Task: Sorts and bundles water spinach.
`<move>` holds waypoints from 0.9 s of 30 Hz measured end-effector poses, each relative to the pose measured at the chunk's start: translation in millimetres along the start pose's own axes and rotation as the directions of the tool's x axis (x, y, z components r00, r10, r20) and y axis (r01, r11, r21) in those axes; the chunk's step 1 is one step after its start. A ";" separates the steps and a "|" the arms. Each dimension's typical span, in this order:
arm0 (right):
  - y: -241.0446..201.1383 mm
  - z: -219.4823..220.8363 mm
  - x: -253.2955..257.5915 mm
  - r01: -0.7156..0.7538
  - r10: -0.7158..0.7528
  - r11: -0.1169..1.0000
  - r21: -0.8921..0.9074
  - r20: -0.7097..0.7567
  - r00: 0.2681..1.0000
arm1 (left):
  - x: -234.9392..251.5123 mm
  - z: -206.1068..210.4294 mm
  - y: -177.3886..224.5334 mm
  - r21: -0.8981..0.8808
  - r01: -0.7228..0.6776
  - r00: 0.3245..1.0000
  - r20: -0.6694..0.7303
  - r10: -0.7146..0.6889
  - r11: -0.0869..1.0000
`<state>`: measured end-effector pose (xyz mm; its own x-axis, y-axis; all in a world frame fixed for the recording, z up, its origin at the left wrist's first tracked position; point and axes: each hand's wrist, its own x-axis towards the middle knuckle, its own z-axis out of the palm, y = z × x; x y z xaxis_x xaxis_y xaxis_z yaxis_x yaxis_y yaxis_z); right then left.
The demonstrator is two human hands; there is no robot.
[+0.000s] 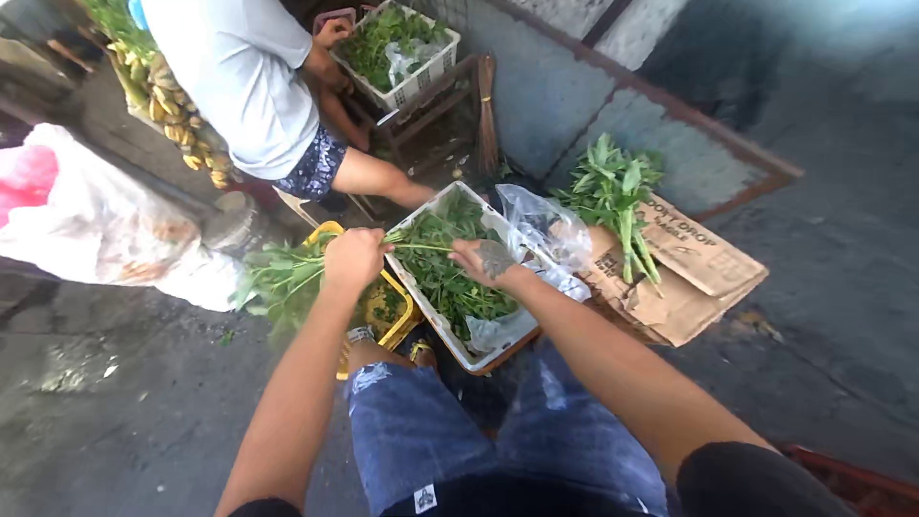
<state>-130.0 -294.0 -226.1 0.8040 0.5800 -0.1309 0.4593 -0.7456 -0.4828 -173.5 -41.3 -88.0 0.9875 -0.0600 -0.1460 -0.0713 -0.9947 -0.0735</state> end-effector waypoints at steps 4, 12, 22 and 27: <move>20.4 6.7 -5.5 -0.090 0.092 0.994 -0.056 0.036 0.995 | -2.3 -3.6 -17.2 0.016 0.050 0.999 -0.017 -0.050 0.999; -5.6 -9.5 -2.6 -0.010 0.062 0.899 0.438 -0.106 0.992 | 0.2 -10.7 -49.0 -0.452 0.018 0.979 -0.172 -0.107 0.892; -77.5 -68.8 17.5 0.408 -0.068 0.780 0.473 -0.585 0.808 | -1.6 12.7 4.7 -0.770 -0.158 0.982 -0.185 0.021 0.618; -61.0 -69.6 -4.3 0.297 0.079 0.752 0.588 -0.529 0.845 | -7.1 23.6 0.2 -0.691 -0.161 0.982 -0.183 0.044 0.705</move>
<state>-135.2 -273.9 -135.8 0.9156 0.2576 0.3086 0.3622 -0.1957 -0.9113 -183.8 -39.1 -110.2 0.9924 -0.1181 0.0343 -0.1117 -0.7492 0.6529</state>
